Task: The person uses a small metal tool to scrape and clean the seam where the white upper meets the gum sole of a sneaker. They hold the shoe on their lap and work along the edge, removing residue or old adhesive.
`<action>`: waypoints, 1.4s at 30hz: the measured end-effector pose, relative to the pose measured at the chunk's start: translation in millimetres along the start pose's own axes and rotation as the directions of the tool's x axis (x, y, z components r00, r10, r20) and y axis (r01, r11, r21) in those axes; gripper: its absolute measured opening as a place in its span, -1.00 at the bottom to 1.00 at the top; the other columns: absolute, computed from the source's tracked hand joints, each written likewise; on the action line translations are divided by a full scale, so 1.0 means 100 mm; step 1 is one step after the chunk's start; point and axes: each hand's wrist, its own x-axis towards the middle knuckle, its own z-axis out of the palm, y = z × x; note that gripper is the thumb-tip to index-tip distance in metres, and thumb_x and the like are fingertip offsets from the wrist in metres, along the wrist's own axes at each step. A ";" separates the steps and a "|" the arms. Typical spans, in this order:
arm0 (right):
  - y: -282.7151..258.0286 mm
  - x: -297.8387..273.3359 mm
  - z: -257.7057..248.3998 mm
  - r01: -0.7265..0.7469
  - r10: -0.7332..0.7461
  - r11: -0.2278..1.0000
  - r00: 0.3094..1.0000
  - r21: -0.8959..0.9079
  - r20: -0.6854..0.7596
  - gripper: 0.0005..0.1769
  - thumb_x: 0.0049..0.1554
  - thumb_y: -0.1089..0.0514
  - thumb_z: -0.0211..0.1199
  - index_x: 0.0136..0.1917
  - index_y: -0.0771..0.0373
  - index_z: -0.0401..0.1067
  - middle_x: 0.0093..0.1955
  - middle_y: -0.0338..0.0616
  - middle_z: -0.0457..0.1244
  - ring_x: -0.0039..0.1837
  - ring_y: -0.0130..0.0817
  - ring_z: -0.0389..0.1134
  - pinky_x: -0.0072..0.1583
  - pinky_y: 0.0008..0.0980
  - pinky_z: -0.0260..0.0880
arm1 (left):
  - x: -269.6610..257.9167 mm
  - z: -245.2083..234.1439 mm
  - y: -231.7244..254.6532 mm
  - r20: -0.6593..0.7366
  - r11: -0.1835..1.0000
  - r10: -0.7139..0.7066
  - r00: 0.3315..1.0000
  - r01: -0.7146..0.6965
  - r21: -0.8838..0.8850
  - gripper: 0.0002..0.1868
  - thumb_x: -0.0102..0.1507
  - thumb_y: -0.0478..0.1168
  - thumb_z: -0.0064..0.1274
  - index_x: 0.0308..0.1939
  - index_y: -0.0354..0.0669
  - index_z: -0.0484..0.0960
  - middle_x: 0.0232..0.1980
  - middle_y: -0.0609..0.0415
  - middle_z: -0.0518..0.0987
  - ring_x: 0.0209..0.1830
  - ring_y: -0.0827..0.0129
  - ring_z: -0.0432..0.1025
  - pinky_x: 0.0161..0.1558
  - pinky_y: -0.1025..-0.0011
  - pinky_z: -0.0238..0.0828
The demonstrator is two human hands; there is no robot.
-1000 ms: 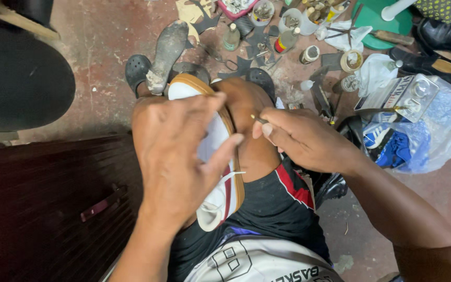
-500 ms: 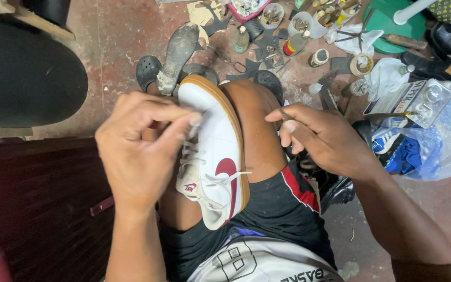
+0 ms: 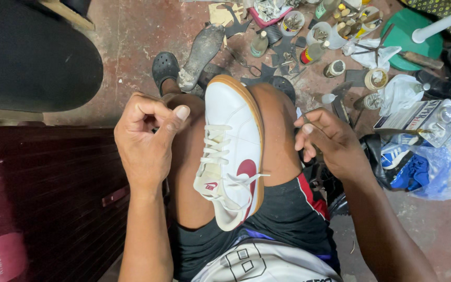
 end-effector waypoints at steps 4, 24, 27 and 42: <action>0.05 0.03 -0.04 0.009 -0.008 1.000 1.000 0.014 -0.028 -0.77 0.30 0.15 0.13 0.12 0.36 0.37 -0.24 -0.11 0.29 -0.30 -0.51 0.21 -0.21 -0.44 0.34 | 0.00 -0.02 -0.09 -0.012 0.993 -0.024 1.000 0.023 -0.113 -0.75 0.32 -0.43 0.27 -0.32 -0.17 0.48 -0.25 0.28 0.33 -0.27 0.63 0.21 -0.17 0.60 0.20; 0.65 -0.03 -0.51 -0.111 0.118 0.916 0.993 0.386 0.005 -0.70 0.29 0.20 0.01 0.28 0.29 0.31 -0.07 -0.09 0.28 -0.13 -0.35 0.24 -0.05 -0.34 0.31 | -0.01 -0.15 -0.55 0.060 0.788 -0.206 0.977 0.202 -0.581 -0.65 0.54 -0.02 -0.13 -0.29 -0.08 0.38 -0.32 0.25 0.29 -0.30 0.54 0.22 -0.25 0.48 0.24; 0.77 -0.10 -0.47 -0.114 0.116 0.917 0.993 0.383 0.020 -0.64 0.22 0.21 0.02 0.28 0.26 0.29 -0.08 -0.09 0.30 -0.15 -0.33 0.27 -0.08 -0.34 0.31 | -0.03 -0.18 -0.57 0.086 0.829 -0.225 0.970 0.237 -0.506 -0.76 0.48 -0.07 -0.08 -0.20 -0.12 0.43 -0.25 0.21 0.40 -0.31 0.57 0.26 -0.23 0.52 0.29; 0.67 -0.12 -0.27 -0.063 0.047 0.880 0.998 0.471 0.046 -0.66 0.33 0.21 0.03 0.35 0.32 0.31 -0.09 -0.15 0.27 -0.22 -0.45 0.23 -0.12 -0.46 0.25 | -0.05 -0.22 -0.36 0.107 0.900 -0.216 0.970 0.241 -0.363 -0.83 0.43 -0.21 0.07 -0.23 -0.09 0.44 -0.30 0.28 0.39 -0.37 0.64 0.26 -0.28 0.58 0.30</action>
